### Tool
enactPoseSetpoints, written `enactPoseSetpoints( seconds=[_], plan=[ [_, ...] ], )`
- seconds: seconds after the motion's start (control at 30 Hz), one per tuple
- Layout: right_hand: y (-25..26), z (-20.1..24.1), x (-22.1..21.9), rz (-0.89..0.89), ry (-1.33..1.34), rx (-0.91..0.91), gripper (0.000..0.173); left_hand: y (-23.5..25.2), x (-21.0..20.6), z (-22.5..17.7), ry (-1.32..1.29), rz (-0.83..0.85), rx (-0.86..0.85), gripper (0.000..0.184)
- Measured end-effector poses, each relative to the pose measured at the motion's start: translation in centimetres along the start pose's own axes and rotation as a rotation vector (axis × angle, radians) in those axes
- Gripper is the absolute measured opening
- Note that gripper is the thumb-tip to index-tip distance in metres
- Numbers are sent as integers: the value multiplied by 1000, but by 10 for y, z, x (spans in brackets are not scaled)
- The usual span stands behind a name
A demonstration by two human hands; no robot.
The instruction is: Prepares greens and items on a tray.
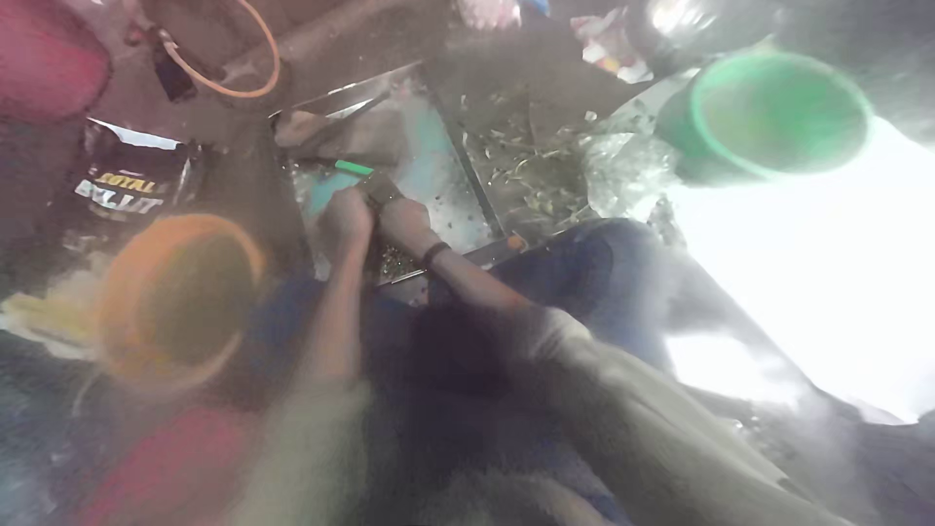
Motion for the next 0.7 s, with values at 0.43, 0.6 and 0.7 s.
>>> enactPoseSetpoints(
  seconds=[0.43,0.6,0.7],
  plan=[
    [-51,-44,-50,-30,-19,-52,21,3,2,0,-37,25,-29,15],
    [-53,-30,-20,-131,-25,40,17,-1,12,9,-97,11,-54,19],
    [-28,-11,-2,-73,-29,16,22,-7,14,9,-38,-5,-6,16]
  ],
)
Point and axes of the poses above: each hand's wrist, its own y-axis towards the middle knuckle, its own x-axis out of the back of the hand, z = x × y, the point moved 6 cm from there along y, towards the middle knuckle, and after that the axes turned 8 degrees about x, right-handed, at the moved point
